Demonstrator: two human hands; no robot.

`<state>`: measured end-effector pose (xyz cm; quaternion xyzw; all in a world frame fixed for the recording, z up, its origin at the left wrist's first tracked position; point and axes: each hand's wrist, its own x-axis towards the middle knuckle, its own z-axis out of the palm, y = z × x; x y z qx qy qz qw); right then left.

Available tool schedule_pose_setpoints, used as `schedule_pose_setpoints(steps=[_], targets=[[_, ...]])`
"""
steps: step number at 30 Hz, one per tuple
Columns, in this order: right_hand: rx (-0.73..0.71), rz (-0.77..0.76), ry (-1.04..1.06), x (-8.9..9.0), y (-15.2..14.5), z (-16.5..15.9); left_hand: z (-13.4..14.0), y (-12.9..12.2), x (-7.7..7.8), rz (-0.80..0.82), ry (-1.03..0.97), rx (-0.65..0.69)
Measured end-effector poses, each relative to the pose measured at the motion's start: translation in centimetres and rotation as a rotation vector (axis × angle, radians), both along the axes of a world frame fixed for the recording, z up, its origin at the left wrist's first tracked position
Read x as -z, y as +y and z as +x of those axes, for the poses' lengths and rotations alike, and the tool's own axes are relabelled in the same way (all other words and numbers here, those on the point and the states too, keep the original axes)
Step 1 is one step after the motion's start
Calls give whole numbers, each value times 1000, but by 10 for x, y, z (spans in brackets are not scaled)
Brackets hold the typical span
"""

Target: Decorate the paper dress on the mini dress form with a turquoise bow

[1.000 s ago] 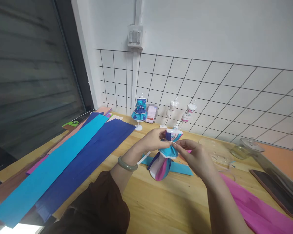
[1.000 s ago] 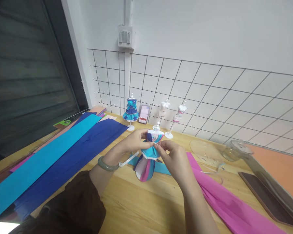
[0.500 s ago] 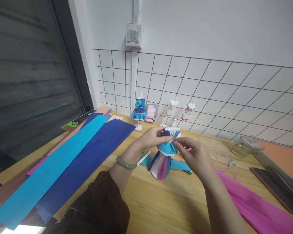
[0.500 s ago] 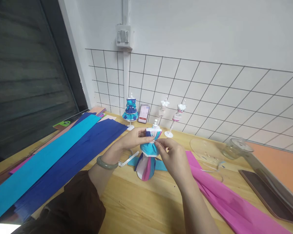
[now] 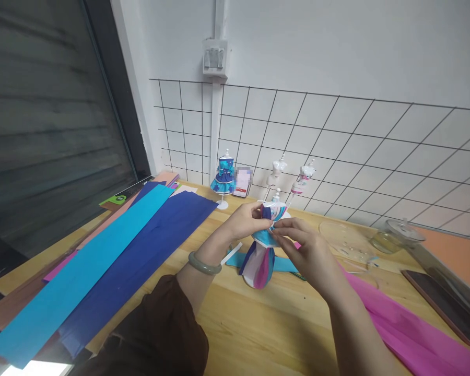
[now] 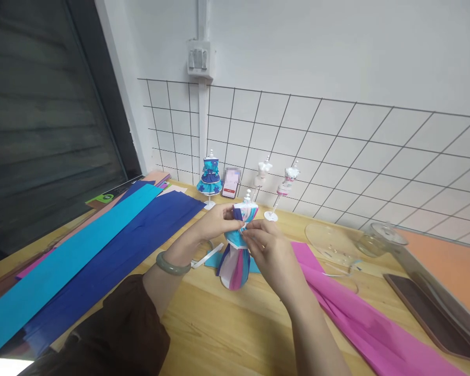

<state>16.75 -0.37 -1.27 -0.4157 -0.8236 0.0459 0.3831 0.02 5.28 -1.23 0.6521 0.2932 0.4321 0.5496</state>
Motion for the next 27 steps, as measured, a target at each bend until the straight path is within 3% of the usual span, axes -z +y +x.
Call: schedule_pose_setpoints(steps=[4,12,21,27], targets=[[-7,14,4,0,-1,-1,0,0,0,27,4,19],[26,-74,44,-5,-6,0,-12,0,-8,22,7,182],[-18,53,-62,-10,-10,-6,-7,0,-3,95,60,90],[-9,1,-80,-9,-10,-5,-5,-7,-6,121,80,37]])
